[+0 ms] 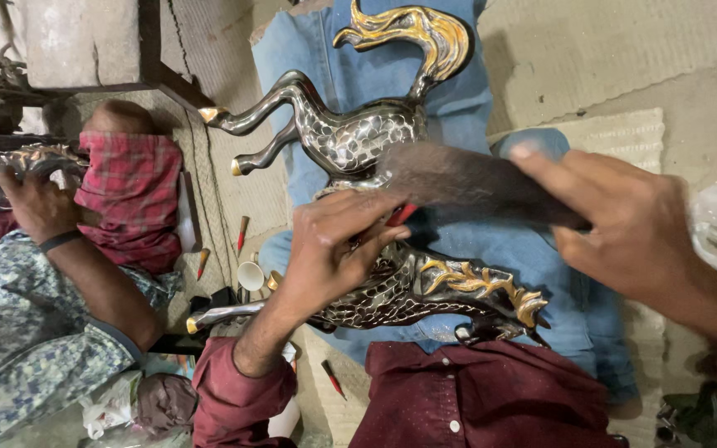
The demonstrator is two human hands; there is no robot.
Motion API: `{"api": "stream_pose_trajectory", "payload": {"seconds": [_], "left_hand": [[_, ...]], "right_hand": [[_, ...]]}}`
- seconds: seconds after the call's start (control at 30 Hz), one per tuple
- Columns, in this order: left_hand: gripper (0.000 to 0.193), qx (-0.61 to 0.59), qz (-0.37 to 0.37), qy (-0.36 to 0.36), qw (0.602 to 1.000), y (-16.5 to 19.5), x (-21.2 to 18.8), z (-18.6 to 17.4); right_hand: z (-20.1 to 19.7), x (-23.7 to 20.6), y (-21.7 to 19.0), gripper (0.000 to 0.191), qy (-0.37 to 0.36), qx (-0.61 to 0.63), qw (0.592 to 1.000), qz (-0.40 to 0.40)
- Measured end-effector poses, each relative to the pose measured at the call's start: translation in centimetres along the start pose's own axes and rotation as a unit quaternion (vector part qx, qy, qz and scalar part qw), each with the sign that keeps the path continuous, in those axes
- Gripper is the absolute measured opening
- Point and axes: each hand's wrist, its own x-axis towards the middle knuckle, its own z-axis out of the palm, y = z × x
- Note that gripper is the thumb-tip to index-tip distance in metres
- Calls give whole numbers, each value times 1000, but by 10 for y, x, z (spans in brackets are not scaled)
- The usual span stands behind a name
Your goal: The person sits on the floor with a decorative metal horse figurine on their lap and engraves its surface, holding a small red-handled chisel against the mane area and striking it with a wooden mallet. They reposition the chisel repeatedly along the gold-painted mane and body, steadying the figurine with the other hand.
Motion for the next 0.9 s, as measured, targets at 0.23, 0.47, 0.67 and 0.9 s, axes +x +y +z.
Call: {"api": "stream_pose_trajectory", "payload": {"seconds": [0.23,0.47,0.67,0.9], "left_hand": [[49,-18,30,12,999,11,7,-6],[49,-28,28,-1,999,8,3,-10],[48,-19,54,1,998,6,1,-12],[45,-142,52,-9,988,2,-2,-20]], "right_hand": [[-4,0,-7,91,127,162,977,-57],[-3,-4,-18,86,119,197,973,21],[-8,-6,-23,86,128,213,968,14],[23,-28,-9,90,161,146,976,-16]]}}
